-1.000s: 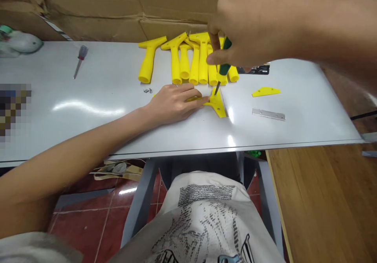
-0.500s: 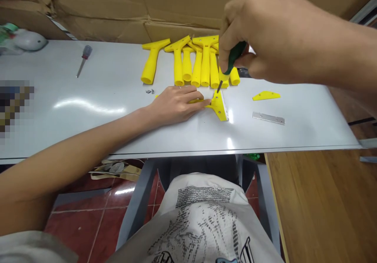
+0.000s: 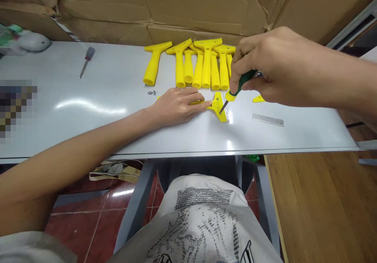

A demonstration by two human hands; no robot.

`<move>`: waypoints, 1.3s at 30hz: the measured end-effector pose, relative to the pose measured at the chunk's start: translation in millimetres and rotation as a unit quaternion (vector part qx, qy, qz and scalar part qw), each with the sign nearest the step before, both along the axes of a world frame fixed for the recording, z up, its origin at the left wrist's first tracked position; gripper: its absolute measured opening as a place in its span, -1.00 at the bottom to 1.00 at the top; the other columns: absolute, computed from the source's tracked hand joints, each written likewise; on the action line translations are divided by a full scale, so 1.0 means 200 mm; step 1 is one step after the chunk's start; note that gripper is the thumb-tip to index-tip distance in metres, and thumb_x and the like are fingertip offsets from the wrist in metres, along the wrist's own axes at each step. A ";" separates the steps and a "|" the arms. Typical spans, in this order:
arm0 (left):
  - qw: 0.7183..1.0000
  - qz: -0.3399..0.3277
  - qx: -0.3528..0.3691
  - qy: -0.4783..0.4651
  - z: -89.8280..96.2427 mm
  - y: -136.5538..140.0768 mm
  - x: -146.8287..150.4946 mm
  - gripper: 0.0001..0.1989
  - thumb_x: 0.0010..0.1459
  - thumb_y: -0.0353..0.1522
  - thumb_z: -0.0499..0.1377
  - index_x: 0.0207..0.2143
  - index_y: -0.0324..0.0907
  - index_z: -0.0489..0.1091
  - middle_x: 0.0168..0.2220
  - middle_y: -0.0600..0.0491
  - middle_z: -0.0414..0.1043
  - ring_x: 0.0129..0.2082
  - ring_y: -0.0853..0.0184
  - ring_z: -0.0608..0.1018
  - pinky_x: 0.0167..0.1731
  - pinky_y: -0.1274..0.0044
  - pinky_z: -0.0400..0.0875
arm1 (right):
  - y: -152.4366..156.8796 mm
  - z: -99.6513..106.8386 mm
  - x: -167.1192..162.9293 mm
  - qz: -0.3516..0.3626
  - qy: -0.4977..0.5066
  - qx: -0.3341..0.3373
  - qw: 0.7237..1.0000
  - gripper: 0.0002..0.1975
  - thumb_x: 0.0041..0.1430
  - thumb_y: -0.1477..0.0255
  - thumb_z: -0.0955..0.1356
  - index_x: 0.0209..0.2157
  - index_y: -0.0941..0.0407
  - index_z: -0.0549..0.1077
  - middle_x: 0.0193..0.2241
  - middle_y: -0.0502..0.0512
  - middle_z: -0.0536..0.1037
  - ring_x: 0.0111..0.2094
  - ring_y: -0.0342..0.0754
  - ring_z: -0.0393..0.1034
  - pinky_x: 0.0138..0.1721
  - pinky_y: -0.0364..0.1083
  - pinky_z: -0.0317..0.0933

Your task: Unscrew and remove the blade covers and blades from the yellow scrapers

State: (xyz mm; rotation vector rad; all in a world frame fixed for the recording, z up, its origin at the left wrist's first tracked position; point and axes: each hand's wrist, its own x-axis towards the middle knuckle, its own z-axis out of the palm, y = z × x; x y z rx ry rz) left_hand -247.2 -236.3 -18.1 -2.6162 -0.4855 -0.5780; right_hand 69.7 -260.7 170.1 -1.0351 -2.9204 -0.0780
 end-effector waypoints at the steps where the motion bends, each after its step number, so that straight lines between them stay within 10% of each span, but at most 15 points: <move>1: 1.000 0.000 0.002 0.001 0.00 0.00 0.00 -0.72 0.73 -0.47 0.17 0.31 -0.20 0.59 -0.05 -0.11 0.72 0.00 0.12 0.71 -0.19 0.39 0.52 | 0.00 -0.01 0.00 0.003 -0.003 -0.003 1.000 -0.60 0.34 0.30 0.26 -0.12 -0.18 0.76 0.07 0.09 0.73 -0.02 0.15 0.68 0.06 0.28 0.46; 39: 0.999 -0.020 0.037 -0.023 -0.01 0.01 0.00 -0.81 0.76 -0.43 0.18 0.23 -0.20 0.58 -0.09 -0.05 0.69 -0.10 0.17 0.68 -0.27 0.40 0.45 | -0.12 -0.02 -0.13 -0.194 -0.081 0.016 0.977 -0.58 0.45 0.30 0.32 0.08 -0.07 0.81 0.02 0.19 0.84 -0.02 0.31 0.72 0.07 0.26 0.46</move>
